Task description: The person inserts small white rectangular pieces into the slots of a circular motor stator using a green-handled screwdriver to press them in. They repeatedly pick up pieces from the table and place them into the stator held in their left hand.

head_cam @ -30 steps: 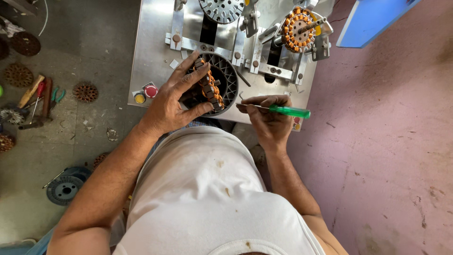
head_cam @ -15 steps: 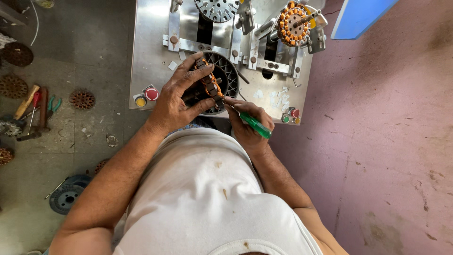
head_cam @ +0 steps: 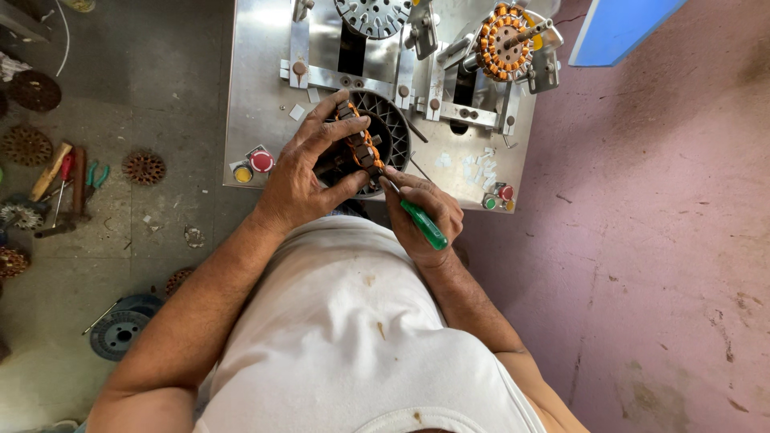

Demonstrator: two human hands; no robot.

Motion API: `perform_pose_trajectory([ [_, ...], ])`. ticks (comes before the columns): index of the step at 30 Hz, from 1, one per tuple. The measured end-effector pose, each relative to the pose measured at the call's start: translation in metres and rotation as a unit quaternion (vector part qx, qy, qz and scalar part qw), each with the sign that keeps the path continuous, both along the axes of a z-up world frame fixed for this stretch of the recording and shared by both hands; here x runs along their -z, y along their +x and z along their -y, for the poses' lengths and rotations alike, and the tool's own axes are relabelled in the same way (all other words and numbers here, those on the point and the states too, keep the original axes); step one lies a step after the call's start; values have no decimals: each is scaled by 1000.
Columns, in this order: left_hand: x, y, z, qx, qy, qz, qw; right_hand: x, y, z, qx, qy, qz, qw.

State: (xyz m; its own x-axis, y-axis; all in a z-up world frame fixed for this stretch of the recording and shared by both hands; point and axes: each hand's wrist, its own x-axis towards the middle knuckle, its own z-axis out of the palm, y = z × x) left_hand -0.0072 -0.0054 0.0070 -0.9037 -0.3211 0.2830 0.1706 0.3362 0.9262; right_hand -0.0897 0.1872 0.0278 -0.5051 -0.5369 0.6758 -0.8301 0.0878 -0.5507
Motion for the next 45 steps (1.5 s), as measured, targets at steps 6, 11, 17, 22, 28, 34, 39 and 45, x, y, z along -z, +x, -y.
perform_pose_trajectory([
  [6, -3, -4, -2, -4, 47, -8, 999, 6, -7, -1, -20, -46, 202, 978],
  [11, -5, -5, -1, 0, 83, -10, 996, 8, -13, -4, -24, -34, 279, 960],
  [17, -9, -1, 0, 9, 101, -13, 995, 16, -15, -10, -94, -154, 375, 909],
  [22, -7, -3, -2, 7, 111, 6, 994, 25, -14, -11, -118, -178, 358, 909],
  [28, -2, -5, -2, 6, 104, 13, 994, 26, -17, -11, -112, -128, 268, 948],
  [34, 1, -5, -4, -3, 94, 8, 996, 8, -30, -10, -112, -16, 246, 963],
  [39, 2, -2, -3, -21, 16, -4, 1000, -7, -38, -9, -130, 19, 242, 961],
  [45, 4, 5, -14, -89, -80, -113, 986, -29, -32, -10, -139, 7, 286, 948],
])
